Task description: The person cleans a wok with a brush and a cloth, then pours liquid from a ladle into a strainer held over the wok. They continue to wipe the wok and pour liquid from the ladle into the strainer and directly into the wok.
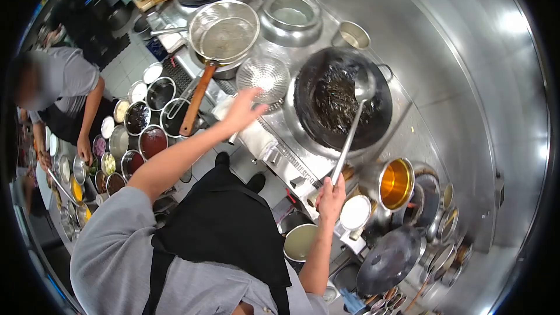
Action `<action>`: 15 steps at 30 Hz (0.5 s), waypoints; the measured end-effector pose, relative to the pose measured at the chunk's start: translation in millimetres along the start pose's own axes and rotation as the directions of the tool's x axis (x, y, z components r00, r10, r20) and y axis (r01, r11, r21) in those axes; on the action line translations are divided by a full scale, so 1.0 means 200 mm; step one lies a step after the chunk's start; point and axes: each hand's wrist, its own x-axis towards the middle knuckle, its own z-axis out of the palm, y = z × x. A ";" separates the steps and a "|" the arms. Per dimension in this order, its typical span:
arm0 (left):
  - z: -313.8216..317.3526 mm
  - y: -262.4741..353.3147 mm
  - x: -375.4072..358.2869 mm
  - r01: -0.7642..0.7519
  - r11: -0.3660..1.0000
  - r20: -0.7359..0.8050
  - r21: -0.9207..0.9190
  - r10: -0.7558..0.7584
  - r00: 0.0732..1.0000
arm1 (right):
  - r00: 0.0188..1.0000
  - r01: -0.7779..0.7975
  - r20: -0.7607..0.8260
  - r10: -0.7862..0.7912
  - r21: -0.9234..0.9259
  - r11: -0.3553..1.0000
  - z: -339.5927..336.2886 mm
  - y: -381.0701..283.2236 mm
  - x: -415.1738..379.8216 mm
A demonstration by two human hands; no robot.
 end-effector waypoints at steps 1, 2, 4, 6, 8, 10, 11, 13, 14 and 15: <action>-0.24 -0.07 0.01 -0.101 0.975 -0.139 0.199 0.130 0.982 | 0.995 -0.095 0.037 0.093 0.059 0.994 0.04 -0.14 -0.03; -0.47 -0.12 -0.01 0.042 0.925 -0.137 0.377 0.011 0.990 | 0.991 -0.117 0.086 0.104 0.156 0.981 0.12 -0.23 -0.05; -0.73 -0.32 -0.08 0.316 0.747 -0.124 0.585 -0.303 0.945 | 0.985 -0.129 0.145 0.097 0.232 0.964 0.27 -0.29 -0.02; -0.77 -0.77 -0.23 0.534 0.764 0.133 0.361 -0.609 0.782 | 0.969 -0.168 0.223 0.105 0.287 0.943 0.42 -0.36 0.03; -0.83 -0.74 -0.24 0.783 0.596 0.453 -0.176 -0.657 0.602 | 0.941 -0.225 0.320 0.115 0.333 0.915 0.60 -0.40 0.08; -0.85 -0.81 -0.22 0.833 0.256 0.642 -0.490 -0.540 0.544 | 0.915 -0.254 0.384 0.125 0.308 0.917 0.78 -0.43 0.14; -0.86 -0.77 -0.21 0.809 0.168 0.640 -0.563 -0.531 0.555 | 0.902 -0.288 0.405 0.149 0.309 0.906 0.86 -0.44 0.16; -0.90 -0.73 -0.21 0.682 0.321 0.529 -0.657 -0.447 0.721 | 0.893 -0.311 0.412 0.180 0.279 0.909 1.03 -0.48 0.17; -0.94 -0.72 -0.21 0.666 0.346 0.520 -0.661 -0.429 0.739 | 0.878 -0.334 0.437 0.195 0.267 0.904 1.09 -0.49 0.18; -0.98 -0.70 -0.20 0.650 0.371 0.511 -0.664 -0.410 0.756 | 0.862 -0.357 0.461 0.211 0.256 0.898 1.14 -0.48 0.20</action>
